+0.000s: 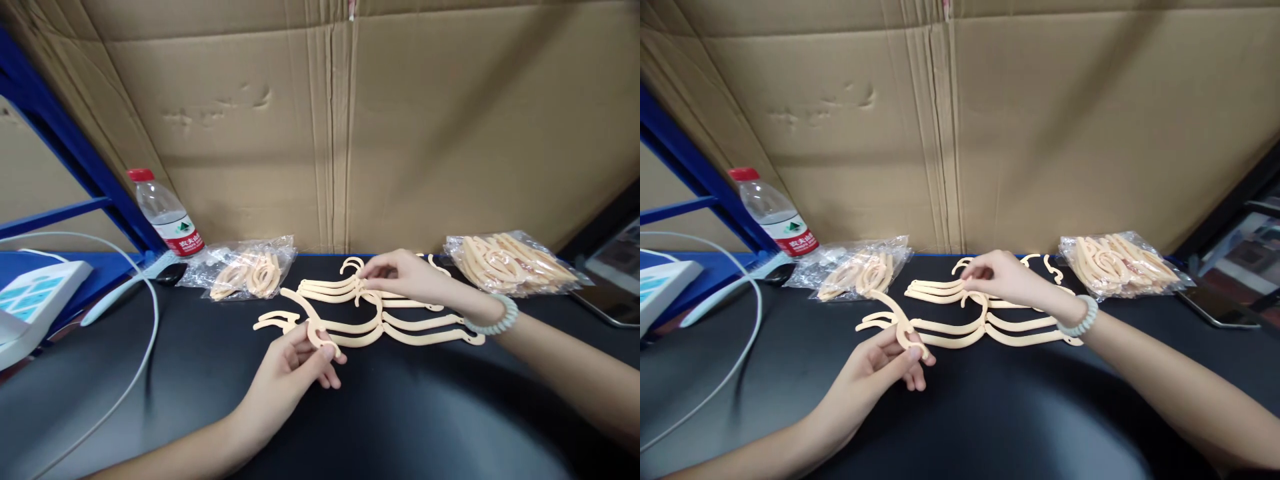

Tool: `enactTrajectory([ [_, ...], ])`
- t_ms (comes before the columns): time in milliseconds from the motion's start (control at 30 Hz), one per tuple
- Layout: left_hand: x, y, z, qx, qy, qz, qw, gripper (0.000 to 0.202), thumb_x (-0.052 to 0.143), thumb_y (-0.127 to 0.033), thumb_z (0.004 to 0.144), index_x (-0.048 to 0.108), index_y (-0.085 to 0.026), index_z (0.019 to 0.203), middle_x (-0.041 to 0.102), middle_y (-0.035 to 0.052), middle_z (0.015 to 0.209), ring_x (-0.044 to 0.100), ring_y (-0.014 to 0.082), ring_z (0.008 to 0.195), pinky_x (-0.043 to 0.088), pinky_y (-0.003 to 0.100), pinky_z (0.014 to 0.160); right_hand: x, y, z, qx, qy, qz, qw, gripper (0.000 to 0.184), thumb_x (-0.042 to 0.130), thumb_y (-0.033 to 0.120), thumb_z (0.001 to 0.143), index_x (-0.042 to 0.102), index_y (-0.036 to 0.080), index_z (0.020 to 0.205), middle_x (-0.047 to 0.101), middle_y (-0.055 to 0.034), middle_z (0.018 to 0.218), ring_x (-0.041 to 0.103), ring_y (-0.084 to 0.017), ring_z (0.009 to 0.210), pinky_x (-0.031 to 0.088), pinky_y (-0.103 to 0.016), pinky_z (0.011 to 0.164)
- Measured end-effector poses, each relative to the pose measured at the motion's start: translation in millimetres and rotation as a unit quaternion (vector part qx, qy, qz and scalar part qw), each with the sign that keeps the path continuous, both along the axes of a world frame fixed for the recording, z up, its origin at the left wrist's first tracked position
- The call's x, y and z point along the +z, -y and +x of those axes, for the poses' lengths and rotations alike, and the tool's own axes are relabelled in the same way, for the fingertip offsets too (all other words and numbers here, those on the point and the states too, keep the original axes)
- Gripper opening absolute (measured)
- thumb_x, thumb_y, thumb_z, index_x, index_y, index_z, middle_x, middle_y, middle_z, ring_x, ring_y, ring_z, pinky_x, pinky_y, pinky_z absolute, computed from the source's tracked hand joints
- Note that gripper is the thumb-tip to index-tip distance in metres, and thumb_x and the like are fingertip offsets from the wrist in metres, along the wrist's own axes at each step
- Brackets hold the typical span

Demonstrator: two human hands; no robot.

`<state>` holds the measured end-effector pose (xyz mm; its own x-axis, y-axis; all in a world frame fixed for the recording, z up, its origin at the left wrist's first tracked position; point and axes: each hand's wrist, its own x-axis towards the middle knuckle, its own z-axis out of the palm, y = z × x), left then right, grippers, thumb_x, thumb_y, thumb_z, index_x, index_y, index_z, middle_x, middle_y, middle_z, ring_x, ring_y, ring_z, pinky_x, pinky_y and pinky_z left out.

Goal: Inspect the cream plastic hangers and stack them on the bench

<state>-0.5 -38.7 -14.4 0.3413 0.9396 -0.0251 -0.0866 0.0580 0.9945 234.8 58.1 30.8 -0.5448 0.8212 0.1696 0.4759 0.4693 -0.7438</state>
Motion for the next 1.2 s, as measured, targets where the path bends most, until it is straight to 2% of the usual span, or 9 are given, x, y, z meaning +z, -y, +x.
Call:
enactTrajectory([
  [67, -0.9, -0.6, -2.2, 0.010, 0.017, -0.012, 1.000, 0.026, 0.067, -0.038, 0.086, 0.052, -0.017, 0.081, 0.070, 0.0048, 0.080, 0.064, 0.0125, 0.058, 0.049, 0.022, 0.057, -10.4, -4.7, 18.9, -0.030, 0.130, 0.054, 0.990, 0.009, 0.066, 0.022, 0.078, 0.071, 0.017, 0.083, 0.070, -0.0030, 0.075, 0.062, -0.016, 0.067, 0.045, -0.025, 0.061],
  [133, -2.3, -0.8, -3.6, 0.017, 0.032, -0.022, 0.999, 0.024, 0.065, -0.036, 0.087, 0.051, -0.017, 0.083, 0.071, 0.0047, 0.080, 0.066, 0.0134, 0.060, 0.050, 0.023, 0.058, -22.7, -3.6, 31.3, -0.041, 0.180, 0.065, 0.981, 0.005, 0.065, 0.016, 0.074, 0.070, 0.016, 0.076, 0.067, -0.0023, 0.068, 0.059, -0.016, 0.061, 0.042, -0.025, 0.057],
  [333, -0.1, -2.0, -5.2, 0.028, 0.054, -0.015, 0.998, 0.022, 0.065, -0.033, 0.087, 0.050, -0.018, 0.081, 0.068, 0.0018, 0.074, 0.064, 0.0130, 0.059, 0.048, 0.022, 0.058, -43.8, 7.4, 34.5, -0.062, 0.204, 0.092, 0.973, 0.012, 0.059, 0.019, 0.081, 0.066, 0.017, 0.071, 0.064, -0.0029, 0.068, 0.055, -0.015, 0.058, 0.038, -0.025, 0.055],
  [500, 2.3, -3.0, -6.0, 0.049, 0.057, 0.000, 0.997, 0.022, 0.069, -0.034, 0.085, 0.058, -0.016, 0.091, 0.067, 0.0015, 0.071, 0.061, 0.0125, 0.058, 0.046, 0.023, 0.057, -38.5, -0.1, 36.6, -0.092, 0.204, 0.135, 0.965, 0.015, 0.059, 0.026, 0.084, 0.063, 0.018, 0.071, 0.061, -0.0029, 0.067, 0.054, -0.016, 0.060, 0.037, -0.027, 0.056],
  [733, 5.5, -6.8, -6.2, 0.070, 0.062, 0.011, 0.996, 0.028, 0.075, -0.037, 0.081, 0.063, -0.015, 0.093, 0.071, 0.0052, 0.081, 0.062, 0.0134, 0.067, 0.048, 0.023, 0.064, -15.6, -3.2, 49.3, -0.160, 0.167, 0.214, 0.949, 0.010, 0.055, 0.025, 0.087, 0.059, 0.018, 0.082, 0.063, -0.0056, 0.080, 0.059, -0.019, 0.071, 0.044, -0.031, 0.066],
  [867, 7.4, -9.7, -8.8, 0.087, 0.095, 0.001, 0.992, 0.028, 0.079, -0.035, 0.078, 0.062, -0.015, 0.087, 0.072, 0.0074, 0.085, 0.060, 0.0137, 0.069, 0.048, 0.025, 0.069, -6.6, 20.7, 56.2, -0.165, 0.111, 0.258, 0.945, 0.010, 0.053, 0.028, 0.091, 0.058, 0.020, 0.090, 0.066, -0.0049, 0.085, 0.064, -0.021, 0.077, 0.049, -0.032, 0.069],
  [1033, 8.6, -13.0, -12.7, 0.109, 0.115, 0.012, 0.987, 0.020, 0.077, -0.031, 0.081, 0.065, -0.015, 0.085, 0.061, 0.0023, 0.084, 0.051, 0.0117, 0.074, 0.045, 0.023, 0.071, -14.3, 60.9, 65.5, -0.172, 0.059, 0.292, 0.939, 0.019, 0.054, 0.028, 0.093, 0.061, 0.023, 0.110, 0.069, -0.0053, 0.102, 0.068, -0.020, 0.086, 0.055, -0.030, 0.074],
  [1133, 10.7, -15.1, -14.3, 0.081, 0.162, -0.005, 0.983, 0.016, 0.075, -0.028, 0.083, 0.063, -0.018, 0.082, 0.051, -0.0006, 0.081, 0.048, 0.0117, 0.076, 0.045, 0.023, 0.072, -23.2, 74.9, 69.3, -0.156, 0.055, 0.309, 0.937, 0.020, 0.056, 0.027, 0.093, 0.063, 0.027, 0.111, 0.070, -0.0037, 0.103, 0.069, -0.019, 0.086, 0.056, -0.028, 0.072],
  [1200, 12.6, -15.5, -15.4, 0.037, 0.195, -0.035, 0.979, 0.016, 0.074, -0.026, 0.084, 0.060, -0.018, 0.081, 0.053, 0.0007, 0.089, 0.051, 0.0137, 0.084, 0.047, 0.028, 0.081, -28.4, 79.2, 69.7, -0.152, 0.047, 0.314, 0.936, 0.019, 0.056, 0.026, 0.092, 0.064, 0.027, 0.110, 0.071, -0.0033, 0.102, 0.069, -0.019, 0.086, 0.056, -0.029, 0.073],
])
